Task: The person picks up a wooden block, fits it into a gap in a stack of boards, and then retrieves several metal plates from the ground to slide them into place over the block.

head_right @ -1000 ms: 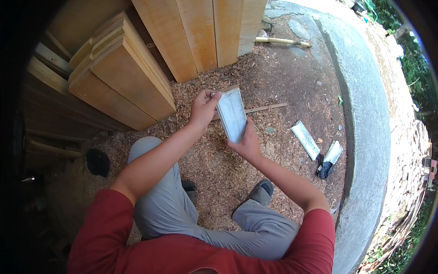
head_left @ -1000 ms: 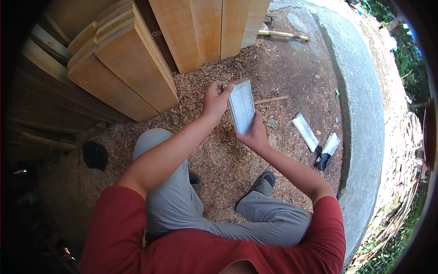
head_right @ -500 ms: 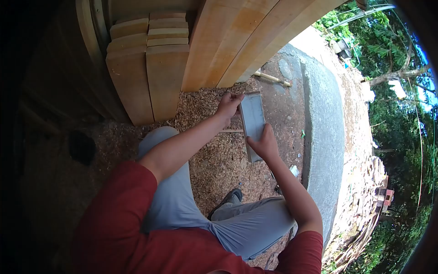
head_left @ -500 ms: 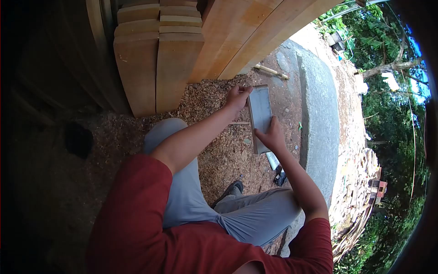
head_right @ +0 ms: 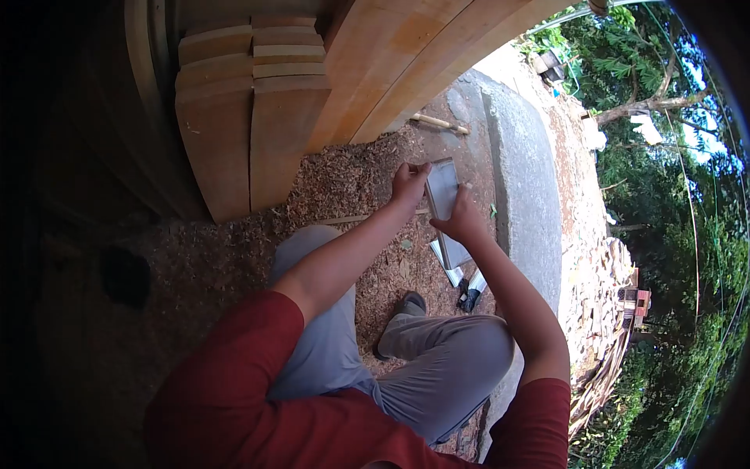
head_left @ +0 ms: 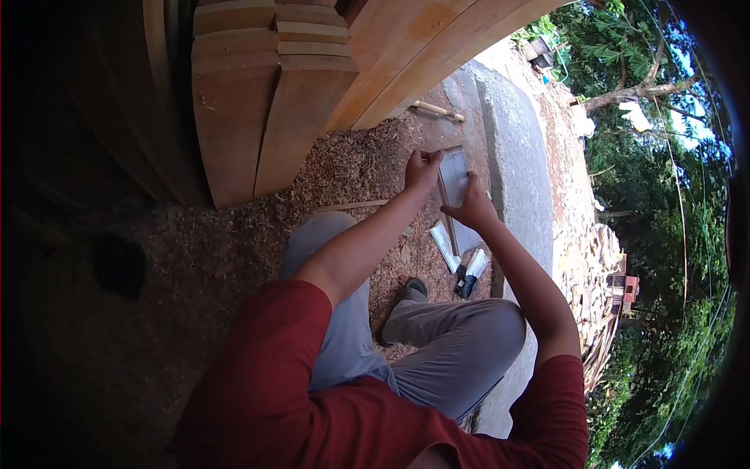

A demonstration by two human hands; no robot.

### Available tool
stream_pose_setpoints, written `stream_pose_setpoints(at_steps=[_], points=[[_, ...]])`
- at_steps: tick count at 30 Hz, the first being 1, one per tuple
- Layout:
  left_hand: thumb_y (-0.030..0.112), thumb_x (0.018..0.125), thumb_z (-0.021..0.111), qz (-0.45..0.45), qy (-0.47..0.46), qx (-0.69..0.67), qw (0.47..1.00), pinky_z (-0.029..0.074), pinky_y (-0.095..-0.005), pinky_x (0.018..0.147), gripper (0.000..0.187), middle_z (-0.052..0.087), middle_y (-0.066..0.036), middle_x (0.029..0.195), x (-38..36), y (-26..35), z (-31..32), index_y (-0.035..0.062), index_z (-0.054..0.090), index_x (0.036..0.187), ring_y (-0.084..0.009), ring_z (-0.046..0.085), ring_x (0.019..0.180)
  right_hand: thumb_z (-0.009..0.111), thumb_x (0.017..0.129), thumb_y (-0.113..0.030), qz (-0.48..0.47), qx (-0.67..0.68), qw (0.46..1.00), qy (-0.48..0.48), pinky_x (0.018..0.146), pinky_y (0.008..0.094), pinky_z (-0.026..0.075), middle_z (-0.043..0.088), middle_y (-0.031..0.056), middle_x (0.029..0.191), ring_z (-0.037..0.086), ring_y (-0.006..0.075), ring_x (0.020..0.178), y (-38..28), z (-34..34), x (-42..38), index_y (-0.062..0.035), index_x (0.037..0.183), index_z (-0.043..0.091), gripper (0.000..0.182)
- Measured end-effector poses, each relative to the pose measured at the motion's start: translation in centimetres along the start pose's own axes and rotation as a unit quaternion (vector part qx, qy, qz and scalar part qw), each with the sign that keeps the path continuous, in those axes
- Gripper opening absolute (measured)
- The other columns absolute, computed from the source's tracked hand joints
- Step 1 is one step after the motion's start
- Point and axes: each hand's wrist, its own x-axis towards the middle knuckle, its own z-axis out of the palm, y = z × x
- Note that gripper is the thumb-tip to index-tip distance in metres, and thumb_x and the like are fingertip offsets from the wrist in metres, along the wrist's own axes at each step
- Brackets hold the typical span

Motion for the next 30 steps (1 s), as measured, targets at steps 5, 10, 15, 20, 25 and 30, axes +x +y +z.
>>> stream_pose_setpoints(at_steps=[5, 10, 15, 20, 25, 30], points=[[0.030, 0.101, 0.078, -0.008, -0.071, 0.006, 0.997, 0.059, -0.0320, 0.064, 0.033, 0.068, -0.006, 0.093, -0.3, -0.1, -0.5, 0.0059, 0.055, 0.105, -0.0149, 0.068, 0.077, 0.092, 0.076, -0.042, 0.038, 0.026, 0.996, -0.079, 0.096, 0.0516, 0.057, 0.071, 0.0321, 0.116, 0.071, 0.0477, 0.111, 1.7, -0.8, 1.4, 0.0045, 0.138, 0.044, 0.091], [0.032, 0.100, 0.078, -0.019, -0.116, 0.065, 0.991, 0.058, -0.0312, 0.061, 0.033, 0.069, -0.004, 0.092, 1.3, 3.4, -2.9, 0.0060, 0.058, 0.105, -0.0122, 0.068, 0.074, 0.091, 0.078, -0.036, -0.016, 0.061, 0.992, -0.105, 0.098, 0.0516, 0.056, 0.071, 0.0284, 0.120, 0.069, 0.0468, 0.116, 2.2, -0.5, 3.6, 0.0022, 0.146, 0.043, 0.091], [0.034, 0.100, 0.078, -0.023, -0.185, 0.014, 0.982, 0.056, -0.0281, 0.065, 0.031, 0.070, -0.001, 0.092, 1.0, 5.7, -4.5, 0.0091, 0.062, 0.107, -0.0101, 0.067, 0.075, 0.095, 0.072, -0.030, -0.036, 0.086, 0.996, 0.017, 0.100, 0.0509, 0.057, 0.069, 0.0247, 0.122, 0.068, 0.0461, 0.116, -2.0, -2.9, 4.2, -0.0101, 0.158, 0.034, 0.107], [0.032, 0.100, 0.079, -0.005, -0.183, 0.108, 0.977, 0.055, -0.0267, 0.068, 0.029, 0.070, 0.000, 0.093, 2.4, 7.8, -8.6, 0.0087, 0.064, 0.106, -0.0084, 0.066, 0.078, 0.087, 0.079, -0.014, -0.208, 0.183, 0.958, 0.067, 0.097, 0.0516, 0.057, 0.067, 0.0184, 0.123, 0.068, 0.0406, 0.118, -1.8, -0.1, 7.7, -0.0153, 0.143, 0.055, 0.072], [0.021, 0.102, 0.078, 0.053, -0.226, 0.148, 0.961, 0.051, -0.0241, 0.072, 0.021, 0.072, -0.001, 0.092, 2.8, 8.9, -11.0, 0.0051, 0.064, 0.105, -0.0056, 0.064, 0.081, 0.081, 0.085, -0.014, -0.222, 0.301, 0.927, 0.020, 0.093, 0.0495, 0.057, 0.073, 0.0184, 0.114, 0.072, 0.0392, 0.109, -2.8, 1.7, 9.3, -0.0114, 0.126, 0.065, 0.044], [0.016, 0.103, 0.075, 0.072, -0.236, 0.173, 0.954, 0.051, -0.0240, 0.072, 0.018, 0.073, -0.002, 0.092, 2.2, 10.3, -11.5, 0.0032, 0.062, 0.106, -0.0048, 0.064, 0.084, 0.077, 0.089, -0.013, -0.169, 0.367, 0.914, -0.031, 0.088, 0.0455, 0.058, 0.075, 0.0186, 0.103, 0.075, 0.0369, 0.102, -3.6, 2.2, 10.8, -0.0072, 0.123, 0.064, 0.036]])
